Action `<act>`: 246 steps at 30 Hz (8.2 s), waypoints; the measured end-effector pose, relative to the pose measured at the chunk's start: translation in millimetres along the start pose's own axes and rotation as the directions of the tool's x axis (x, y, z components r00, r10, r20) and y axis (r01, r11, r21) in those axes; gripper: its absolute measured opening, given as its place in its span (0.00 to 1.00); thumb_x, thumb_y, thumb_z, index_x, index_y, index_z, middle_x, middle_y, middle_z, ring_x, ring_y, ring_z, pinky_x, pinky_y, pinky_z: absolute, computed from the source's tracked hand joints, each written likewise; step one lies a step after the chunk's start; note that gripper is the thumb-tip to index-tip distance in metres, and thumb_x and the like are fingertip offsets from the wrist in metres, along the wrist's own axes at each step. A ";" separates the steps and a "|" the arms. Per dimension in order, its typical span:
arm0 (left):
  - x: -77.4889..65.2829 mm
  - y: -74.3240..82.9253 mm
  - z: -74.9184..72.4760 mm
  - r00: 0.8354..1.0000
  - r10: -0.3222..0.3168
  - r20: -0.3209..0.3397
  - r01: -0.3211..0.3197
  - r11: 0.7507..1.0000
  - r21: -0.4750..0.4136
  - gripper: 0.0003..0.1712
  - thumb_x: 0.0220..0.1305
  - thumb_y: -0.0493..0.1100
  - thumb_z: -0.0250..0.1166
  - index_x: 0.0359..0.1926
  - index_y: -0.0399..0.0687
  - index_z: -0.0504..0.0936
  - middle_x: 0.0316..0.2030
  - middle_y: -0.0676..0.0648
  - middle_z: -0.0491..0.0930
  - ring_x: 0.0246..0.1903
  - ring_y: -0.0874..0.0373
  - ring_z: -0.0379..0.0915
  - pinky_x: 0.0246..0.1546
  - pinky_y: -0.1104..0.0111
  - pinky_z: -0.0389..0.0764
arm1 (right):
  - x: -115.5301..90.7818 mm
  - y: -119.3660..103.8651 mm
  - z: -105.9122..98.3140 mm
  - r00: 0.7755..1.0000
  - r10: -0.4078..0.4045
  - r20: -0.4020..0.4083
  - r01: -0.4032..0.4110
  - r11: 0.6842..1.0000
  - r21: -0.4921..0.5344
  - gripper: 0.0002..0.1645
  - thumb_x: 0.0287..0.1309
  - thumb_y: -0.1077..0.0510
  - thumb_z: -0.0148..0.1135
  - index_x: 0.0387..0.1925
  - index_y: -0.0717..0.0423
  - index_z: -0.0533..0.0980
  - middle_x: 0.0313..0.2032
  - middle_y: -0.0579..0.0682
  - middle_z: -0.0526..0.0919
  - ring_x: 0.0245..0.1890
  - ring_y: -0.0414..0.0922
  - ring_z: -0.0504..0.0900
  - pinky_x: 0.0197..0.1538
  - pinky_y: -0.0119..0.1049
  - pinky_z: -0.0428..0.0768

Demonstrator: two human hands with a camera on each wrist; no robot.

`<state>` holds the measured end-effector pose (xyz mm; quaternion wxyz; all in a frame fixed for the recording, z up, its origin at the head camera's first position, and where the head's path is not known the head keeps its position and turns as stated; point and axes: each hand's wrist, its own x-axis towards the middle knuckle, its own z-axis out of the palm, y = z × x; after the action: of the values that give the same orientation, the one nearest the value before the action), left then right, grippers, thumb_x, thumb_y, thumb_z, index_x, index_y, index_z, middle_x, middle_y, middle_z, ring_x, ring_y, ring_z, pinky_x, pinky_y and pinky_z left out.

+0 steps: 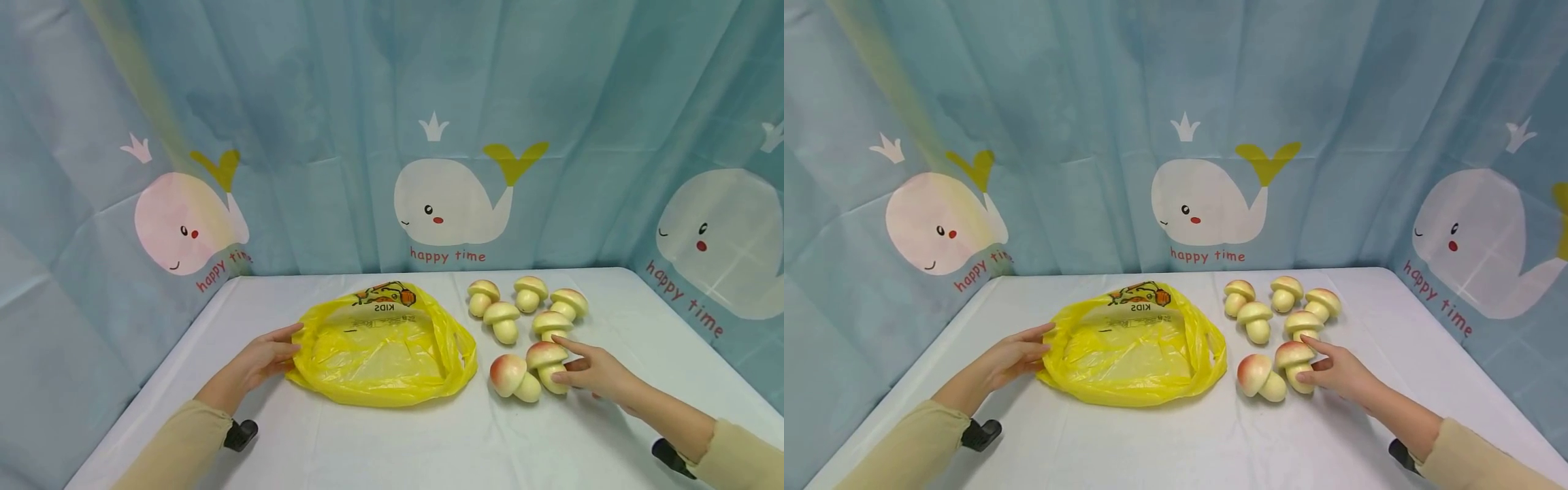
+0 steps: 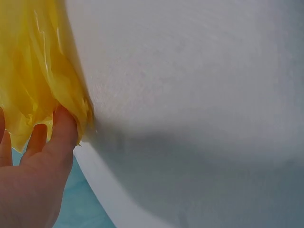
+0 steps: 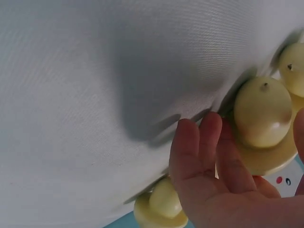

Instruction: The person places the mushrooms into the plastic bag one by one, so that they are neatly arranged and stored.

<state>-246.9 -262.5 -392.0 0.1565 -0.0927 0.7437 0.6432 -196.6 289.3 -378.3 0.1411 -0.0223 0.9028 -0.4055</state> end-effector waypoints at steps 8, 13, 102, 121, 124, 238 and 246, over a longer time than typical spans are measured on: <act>1.8 -0.8 2.2 1.000 -0.011 -0.006 0.011 1.000 -0.023 0.35 0.69 0.32 0.56 0.74 0.40 0.57 0.71 0.32 0.53 0.49 0.54 0.73 0.61 0.52 0.67 | 1.7 0.2 2.8 0.999 -0.014 -0.041 0.013 0.999 -0.032 0.56 0.55 0.45 0.70 0.71 0.69 0.51 0.44 0.65 0.81 0.40 0.49 0.78 0.33 0.41 0.73; 2.2 -1.3 2.5 1.000 -0.006 0.000 0.006 1.000 -0.020 0.35 0.69 0.32 0.56 0.74 0.40 0.56 0.72 0.32 0.51 0.51 0.54 0.72 0.61 0.54 0.68 | 0.2 -1.9 2.1 0.999 0.020 -0.034 -0.020 1.000 0.003 0.54 0.55 0.48 0.70 0.71 0.69 0.52 0.42 0.62 0.82 0.33 0.46 0.78 0.29 0.40 0.71; -2.0 3.3 13.9 0.995 -0.079 -0.060 0.066 0.980 -0.189 0.33 0.70 0.32 0.55 0.73 0.39 0.56 0.73 0.33 0.49 0.58 0.45 0.64 0.65 0.50 0.59 | 28.6 -145.7 34.4 0.983 -0.162 0.086 0.067 0.754 0.654 0.46 0.67 0.58 0.57 0.74 0.64 0.43 0.36 0.51 0.83 0.32 0.47 0.86 0.38 0.38 0.83; -6.6 4.5 16.5 0.991 -0.090 -0.096 0.070 0.978 -0.197 0.32 0.70 0.32 0.55 0.73 0.39 0.58 0.71 0.33 0.52 0.55 0.46 0.64 0.65 0.52 0.61 | 43.4 -167.7 50.3 0.983 -0.151 0.103 0.048 0.758 0.650 0.44 0.66 0.57 0.60 0.74 0.62 0.47 0.35 0.52 0.84 0.31 0.47 0.86 0.36 0.37 0.83; -8.1 5.4 18.0 0.991 -0.089 -0.104 0.068 0.978 -0.196 0.32 0.70 0.32 0.55 0.73 0.40 0.58 0.71 0.33 0.53 0.54 0.46 0.65 0.65 0.52 0.61 | 45.5 -173.3 54.0 0.984 -0.142 0.107 0.038 0.755 0.655 0.43 0.66 0.57 0.60 0.74 0.60 0.50 0.36 0.53 0.84 0.31 0.48 0.86 0.36 0.38 0.83; -4.8 0.1 22.7 0.991 -0.067 -0.120 0.052 0.990 -0.129 0.30 0.71 0.34 0.52 0.73 0.40 0.59 0.71 0.32 0.53 0.60 0.42 0.60 0.65 0.50 0.61 | 149.3 -229.0 216.1 0.960 0.182 0.211 -0.256 0.875 0.410 0.18 0.55 0.51 0.71 0.42 0.55 0.75 0.39 0.55 0.79 0.39 0.50 0.75 0.45 0.40 0.75; -6.3 1.2 20.6 0.991 -0.064 -0.115 0.049 0.991 -0.123 0.31 0.72 0.34 0.52 0.73 0.40 0.58 0.71 0.32 0.52 0.60 0.42 0.60 0.65 0.50 0.60 | 150.3 -230.9 217.5 0.966 0.164 0.202 -0.234 0.888 0.396 0.18 0.56 0.49 0.70 0.44 0.52 0.76 0.34 0.54 0.77 0.34 0.48 0.72 0.39 0.38 0.71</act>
<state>-239.1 -242.5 -391.1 0.1242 -0.1612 0.7088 0.6754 -298.6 -46.6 -380.7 0.2567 0.0682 0.7783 -0.5689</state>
